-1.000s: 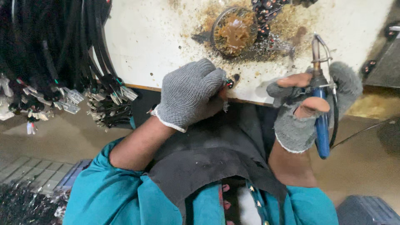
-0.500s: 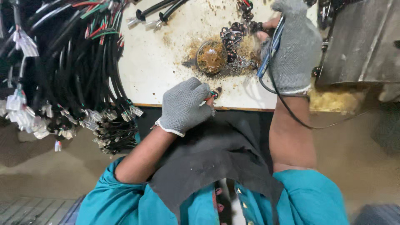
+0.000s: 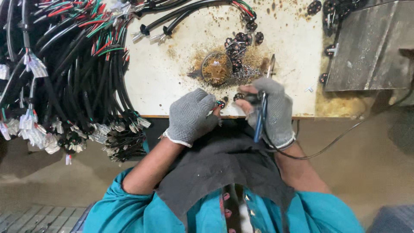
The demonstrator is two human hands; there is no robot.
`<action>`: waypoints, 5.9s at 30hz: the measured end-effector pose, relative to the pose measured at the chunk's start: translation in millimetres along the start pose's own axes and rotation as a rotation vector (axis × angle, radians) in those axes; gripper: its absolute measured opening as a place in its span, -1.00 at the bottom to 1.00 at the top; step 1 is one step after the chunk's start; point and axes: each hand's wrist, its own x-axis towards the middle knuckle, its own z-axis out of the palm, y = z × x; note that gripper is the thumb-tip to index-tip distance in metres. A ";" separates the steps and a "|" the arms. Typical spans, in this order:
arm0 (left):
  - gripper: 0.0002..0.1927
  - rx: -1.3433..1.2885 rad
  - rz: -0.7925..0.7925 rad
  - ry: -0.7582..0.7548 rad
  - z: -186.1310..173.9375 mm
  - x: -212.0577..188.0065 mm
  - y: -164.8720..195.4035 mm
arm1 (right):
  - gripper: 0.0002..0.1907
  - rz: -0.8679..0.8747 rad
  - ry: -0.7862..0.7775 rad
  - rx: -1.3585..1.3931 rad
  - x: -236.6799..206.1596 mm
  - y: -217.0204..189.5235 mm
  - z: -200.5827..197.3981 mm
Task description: The person solders wires at a workbench, holding a soldering iron in one hand and wire in the other, dipping the wire into a flux container and applying the iron to the wire ends to solder them, working through multiple wires one at a time.
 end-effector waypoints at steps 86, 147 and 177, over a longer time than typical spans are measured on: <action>-0.83 -0.006 0.190 -0.081 -32.4 -14.4 -16.8 | -0.59 0.065 -0.087 -0.285 -6.4 -12.3 29.1; -0.86 -0.455 -0.067 -0.067 -18.5 -17.7 11.5 | -0.85 0.295 -0.164 0.379 -49.6 -1.5 14.6; -0.87 -0.637 -0.163 -0.062 -0.3 -20.0 5.7 | -0.87 0.348 -0.098 0.240 -49.1 -13.5 13.9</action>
